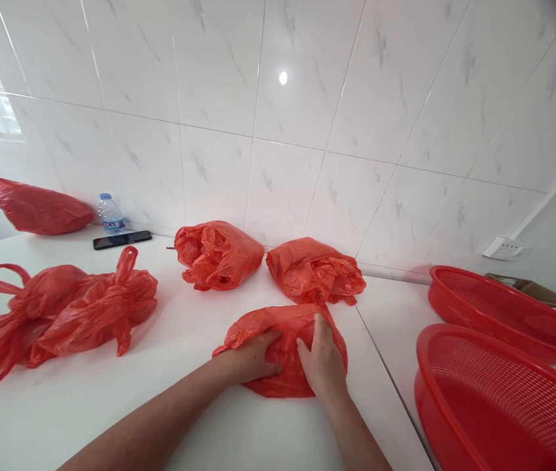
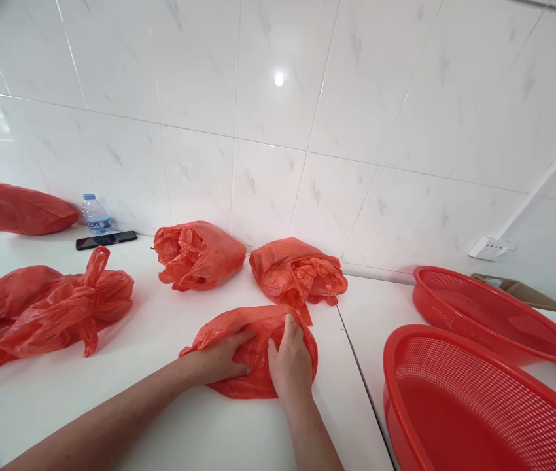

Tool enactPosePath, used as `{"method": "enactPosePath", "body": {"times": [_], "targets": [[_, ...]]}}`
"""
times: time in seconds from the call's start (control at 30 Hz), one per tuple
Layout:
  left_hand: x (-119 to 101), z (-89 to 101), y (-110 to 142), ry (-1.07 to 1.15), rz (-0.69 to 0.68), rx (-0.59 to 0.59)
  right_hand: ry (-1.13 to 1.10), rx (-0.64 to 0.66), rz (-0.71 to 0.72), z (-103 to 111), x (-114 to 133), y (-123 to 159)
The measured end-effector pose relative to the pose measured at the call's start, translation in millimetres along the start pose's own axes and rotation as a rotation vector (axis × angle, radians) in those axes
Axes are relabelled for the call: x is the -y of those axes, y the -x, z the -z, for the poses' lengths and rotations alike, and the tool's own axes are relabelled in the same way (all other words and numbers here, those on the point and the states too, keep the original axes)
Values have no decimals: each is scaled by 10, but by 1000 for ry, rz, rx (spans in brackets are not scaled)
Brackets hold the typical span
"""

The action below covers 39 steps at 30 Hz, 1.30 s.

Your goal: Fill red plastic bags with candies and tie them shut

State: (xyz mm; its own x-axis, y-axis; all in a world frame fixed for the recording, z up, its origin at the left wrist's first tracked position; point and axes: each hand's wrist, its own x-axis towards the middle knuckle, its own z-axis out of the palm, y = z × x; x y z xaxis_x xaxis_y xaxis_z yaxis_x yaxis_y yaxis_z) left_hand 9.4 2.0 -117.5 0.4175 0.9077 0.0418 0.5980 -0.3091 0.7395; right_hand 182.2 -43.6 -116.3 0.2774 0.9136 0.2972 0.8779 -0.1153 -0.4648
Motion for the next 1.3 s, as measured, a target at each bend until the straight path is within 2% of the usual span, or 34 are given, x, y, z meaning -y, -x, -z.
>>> {"method": "enactPosePath", "body": {"times": [0.1, 0.27, 0.37, 0.47, 0.57, 0.63, 0.83, 1.0, 1.3], "targets": [[-44, 1, 19, 12, -49, 67, 11, 59, -28, 0, -14, -2], [-186, 15, 42, 57, -199, -14, 66, 132, -28, 11, -10, 1], [-220, 19, 41, 77, -287, -9, 109, 157, -2, -4, -10, 6], [-142, 2, 20, 54, -194, 31, 138, 156, -2, -22, -14, 8], [-5, -12, -18, 5, -10, 3, 140, 159, -17, -24, -19, 5], [68, -6, -43, -38, 41, -11, 127, 173, -23, -17, -22, 1], [119, 34, -75, -98, 66, 30, 112, 180, -34, -19, -23, 11], [83, 34, -72, -115, 69, 19, 94, 151, -23, -34, -16, 27], [-78, 100, -57, -154, 54, -102, 12, 124, -54, 41, 8, 22]]}}
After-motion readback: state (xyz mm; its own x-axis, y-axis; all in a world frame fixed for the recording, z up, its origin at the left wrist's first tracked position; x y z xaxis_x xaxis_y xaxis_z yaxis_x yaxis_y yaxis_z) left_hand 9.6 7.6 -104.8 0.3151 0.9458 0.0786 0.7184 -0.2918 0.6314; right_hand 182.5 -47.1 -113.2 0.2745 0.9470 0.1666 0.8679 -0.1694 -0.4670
